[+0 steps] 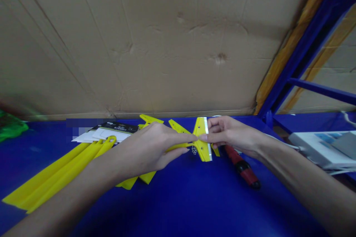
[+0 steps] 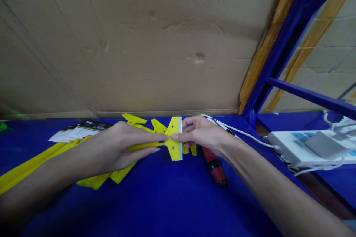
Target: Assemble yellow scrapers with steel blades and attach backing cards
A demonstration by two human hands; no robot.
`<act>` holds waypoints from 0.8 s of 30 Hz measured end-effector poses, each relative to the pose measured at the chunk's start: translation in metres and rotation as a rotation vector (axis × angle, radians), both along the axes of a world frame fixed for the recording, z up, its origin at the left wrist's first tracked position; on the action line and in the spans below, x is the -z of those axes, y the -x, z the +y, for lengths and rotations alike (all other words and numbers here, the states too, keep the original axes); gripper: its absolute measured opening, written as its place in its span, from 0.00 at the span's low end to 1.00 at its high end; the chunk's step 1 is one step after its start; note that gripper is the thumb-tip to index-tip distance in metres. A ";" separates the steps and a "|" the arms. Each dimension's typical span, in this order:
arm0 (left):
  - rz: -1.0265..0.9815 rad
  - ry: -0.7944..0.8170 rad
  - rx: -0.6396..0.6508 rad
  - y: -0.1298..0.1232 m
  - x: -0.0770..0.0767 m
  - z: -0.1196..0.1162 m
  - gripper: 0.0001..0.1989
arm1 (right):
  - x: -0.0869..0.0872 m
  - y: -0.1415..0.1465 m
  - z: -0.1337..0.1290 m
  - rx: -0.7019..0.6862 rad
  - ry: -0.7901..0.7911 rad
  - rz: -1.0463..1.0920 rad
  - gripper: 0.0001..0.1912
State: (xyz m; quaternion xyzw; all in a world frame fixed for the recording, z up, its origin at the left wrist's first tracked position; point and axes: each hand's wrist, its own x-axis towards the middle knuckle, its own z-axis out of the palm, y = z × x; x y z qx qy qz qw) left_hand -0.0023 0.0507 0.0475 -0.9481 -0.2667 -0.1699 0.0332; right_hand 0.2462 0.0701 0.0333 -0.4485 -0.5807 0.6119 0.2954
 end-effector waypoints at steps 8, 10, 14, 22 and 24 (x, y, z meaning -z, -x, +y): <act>0.038 0.030 0.058 0.001 -0.006 -0.001 0.15 | -0.004 -0.002 -0.001 -0.028 0.016 0.041 0.20; 0.037 0.009 0.047 0.002 -0.007 -0.001 0.15 | -0.004 -0.004 0.000 -0.022 0.040 0.060 0.20; 0.066 -0.031 0.019 0.005 -0.005 0.000 0.16 | -0.005 -0.007 0.001 -0.046 0.046 0.075 0.18; 0.126 -0.172 0.058 0.005 0.001 0.001 0.20 | -0.008 -0.006 0.002 -0.012 -0.022 0.013 0.17; 0.103 -0.160 0.046 0.006 0.003 0.002 0.19 | -0.008 -0.006 0.003 0.041 -0.019 0.035 0.18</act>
